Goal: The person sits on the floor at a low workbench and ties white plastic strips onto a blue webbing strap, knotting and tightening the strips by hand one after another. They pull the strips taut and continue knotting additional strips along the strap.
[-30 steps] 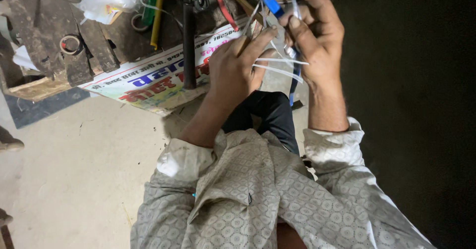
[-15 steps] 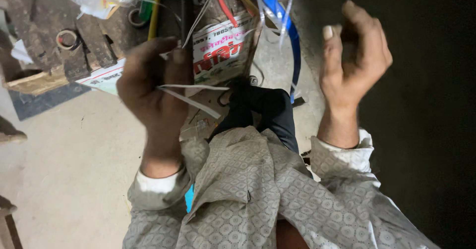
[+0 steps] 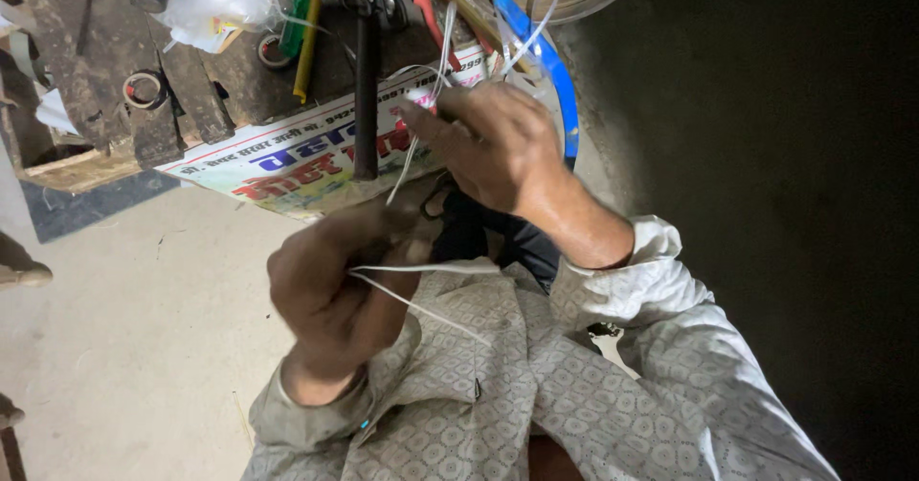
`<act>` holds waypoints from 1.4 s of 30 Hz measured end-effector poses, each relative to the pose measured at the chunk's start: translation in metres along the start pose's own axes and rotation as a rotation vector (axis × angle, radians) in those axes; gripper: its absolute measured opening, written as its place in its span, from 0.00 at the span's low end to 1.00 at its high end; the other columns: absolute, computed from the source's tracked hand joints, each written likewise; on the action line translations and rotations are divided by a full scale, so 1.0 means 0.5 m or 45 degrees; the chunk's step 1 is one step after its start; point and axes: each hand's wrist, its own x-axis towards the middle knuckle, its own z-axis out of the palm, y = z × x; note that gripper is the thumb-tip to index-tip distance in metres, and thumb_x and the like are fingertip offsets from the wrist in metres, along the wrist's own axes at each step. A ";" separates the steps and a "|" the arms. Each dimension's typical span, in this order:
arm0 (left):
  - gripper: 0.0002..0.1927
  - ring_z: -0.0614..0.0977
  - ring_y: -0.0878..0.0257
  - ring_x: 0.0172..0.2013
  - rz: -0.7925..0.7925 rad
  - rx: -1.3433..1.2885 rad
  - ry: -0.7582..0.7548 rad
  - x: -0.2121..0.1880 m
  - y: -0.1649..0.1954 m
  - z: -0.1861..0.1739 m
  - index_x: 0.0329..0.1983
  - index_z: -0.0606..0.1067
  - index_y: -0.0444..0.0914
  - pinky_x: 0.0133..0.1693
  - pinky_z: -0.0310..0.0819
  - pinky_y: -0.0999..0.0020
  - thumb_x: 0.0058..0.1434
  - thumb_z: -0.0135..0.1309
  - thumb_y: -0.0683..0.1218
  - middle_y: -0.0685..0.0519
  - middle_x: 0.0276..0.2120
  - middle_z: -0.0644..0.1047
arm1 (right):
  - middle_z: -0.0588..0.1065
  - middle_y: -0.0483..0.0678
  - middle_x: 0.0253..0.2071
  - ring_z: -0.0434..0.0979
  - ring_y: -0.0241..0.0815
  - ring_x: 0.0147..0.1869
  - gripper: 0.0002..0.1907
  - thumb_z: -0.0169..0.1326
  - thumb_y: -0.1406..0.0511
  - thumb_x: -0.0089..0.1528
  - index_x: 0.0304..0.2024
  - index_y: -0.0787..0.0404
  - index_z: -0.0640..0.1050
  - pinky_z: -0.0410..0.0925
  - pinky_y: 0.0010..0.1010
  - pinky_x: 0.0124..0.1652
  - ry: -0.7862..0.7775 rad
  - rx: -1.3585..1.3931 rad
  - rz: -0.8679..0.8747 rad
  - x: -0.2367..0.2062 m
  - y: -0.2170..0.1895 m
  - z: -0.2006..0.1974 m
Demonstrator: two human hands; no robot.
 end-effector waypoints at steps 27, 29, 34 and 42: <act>0.13 0.80 0.46 0.51 0.598 0.221 -0.173 0.102 -0.065 0.048 0.49 0.79 0.37 0.52 0.78 0.54 0.60 0.60 0.37 0.46 0.50 0.77 | 0.78 0.52 0.48 0.81 0.52 0.52 0.16 0.60 0.77 0.64 0.53 0.64 0.78 0.75 0.40 0.50 0.122 0.062 0.216 0.003 0.062 0.000; 0.13 0.81 0.48 0.50 0.589 0.163 -0.141 0.119 -0.089 0.060 0.53 0.79 0.37 0.47 0.80 0.62 0.65 0.59 0.37 0.47 0.52 0.77 | 0.78 0.52 0.48 0.81 0.52 0.51 0.16 0.61 0.77 0.63 0.53 0.64 0.78 0.75 0.39 0.49 0.114 0.081 0.205 0.002 0.062 -0.001; 0.16 0.83 0.50 0.49 0.687 0.259 -0.173 0.125 -0.104 0.054 0.54 0.78 0.36 0.48 0.81 0.60 0.62 0.59 0.39 0.47 0.52 0.77 | 0.78 0.51 0.45 0.81 0.51 0.50 0.16 0.61 0.76 0.61 0.52 0.63 0.79 0.75 0.39 0.48 0.114 0.060 0.222 -0.005 0.054 -0.001; 0.06 0.86 0.50 0.41 0.501 -0.033 -0.082 0.067 -0.027 0.003 0.39 0.77 0.33 0.44 0.83 0.59 0.64 0.60 0.42 0.43 0.39 0.81 | 0.76 0.52 0.45 0.78 0.51 0.45 0.14 0.65 0.75 0.61 0.49 0.61 0.81 0.71 0.37 0.42 0.199 -0.080 0.231 -0.010 0.058 -0.011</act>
